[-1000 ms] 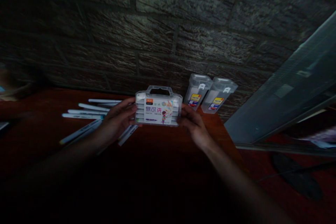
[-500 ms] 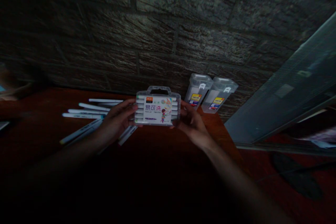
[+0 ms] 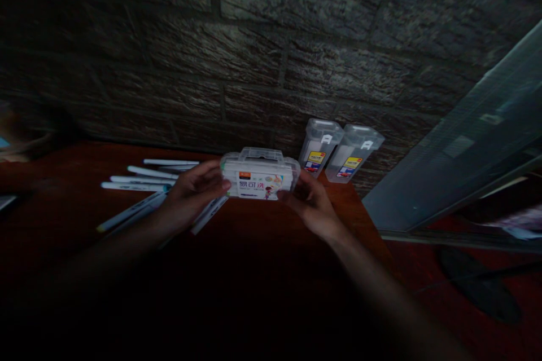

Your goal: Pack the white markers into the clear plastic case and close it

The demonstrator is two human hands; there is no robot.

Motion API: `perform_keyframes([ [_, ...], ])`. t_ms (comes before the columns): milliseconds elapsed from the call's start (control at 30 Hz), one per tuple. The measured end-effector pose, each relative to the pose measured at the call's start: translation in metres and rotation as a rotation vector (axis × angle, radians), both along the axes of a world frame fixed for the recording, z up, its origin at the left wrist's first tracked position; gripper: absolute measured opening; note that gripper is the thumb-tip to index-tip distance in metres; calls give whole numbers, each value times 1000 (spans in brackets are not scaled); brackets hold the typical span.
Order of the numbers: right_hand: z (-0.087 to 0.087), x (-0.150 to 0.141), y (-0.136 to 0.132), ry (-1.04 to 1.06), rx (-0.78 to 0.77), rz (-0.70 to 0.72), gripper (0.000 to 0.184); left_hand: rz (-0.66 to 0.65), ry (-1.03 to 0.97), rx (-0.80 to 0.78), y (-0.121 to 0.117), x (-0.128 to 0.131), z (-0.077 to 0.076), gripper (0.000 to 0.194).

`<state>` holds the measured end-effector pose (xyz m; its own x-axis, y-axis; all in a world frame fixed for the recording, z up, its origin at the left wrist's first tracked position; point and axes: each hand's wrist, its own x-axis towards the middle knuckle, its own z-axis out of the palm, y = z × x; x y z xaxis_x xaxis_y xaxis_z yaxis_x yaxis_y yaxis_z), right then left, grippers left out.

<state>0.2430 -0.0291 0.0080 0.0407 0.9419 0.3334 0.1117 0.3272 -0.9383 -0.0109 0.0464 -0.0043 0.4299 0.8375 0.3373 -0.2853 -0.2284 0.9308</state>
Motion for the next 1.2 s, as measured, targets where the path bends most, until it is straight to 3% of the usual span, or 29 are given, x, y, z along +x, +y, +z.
perform_keyframes([
  [233, -3, 11, 3, -149, 49, -63, 23, -24, 42, 46, -2, -2, 0, 38],
  [500, 1, 7, 0, -298, 183, -89, 43, 21, 97, 142, 3, -4, -1, 36],
  [667, -2, 3, -2, -342, 244, -128, 41, 88, 121, 121, 6, -4, -4, 36],
  [900, -5, 3, 3, -66, 62, -56, 33, 31, 70, 35, 2, -1, 2, 41],
  [1200, -18, -4, 6, 291, -257, 55, 30, -240, -72, -109, -8, 1, 4, 57],
])
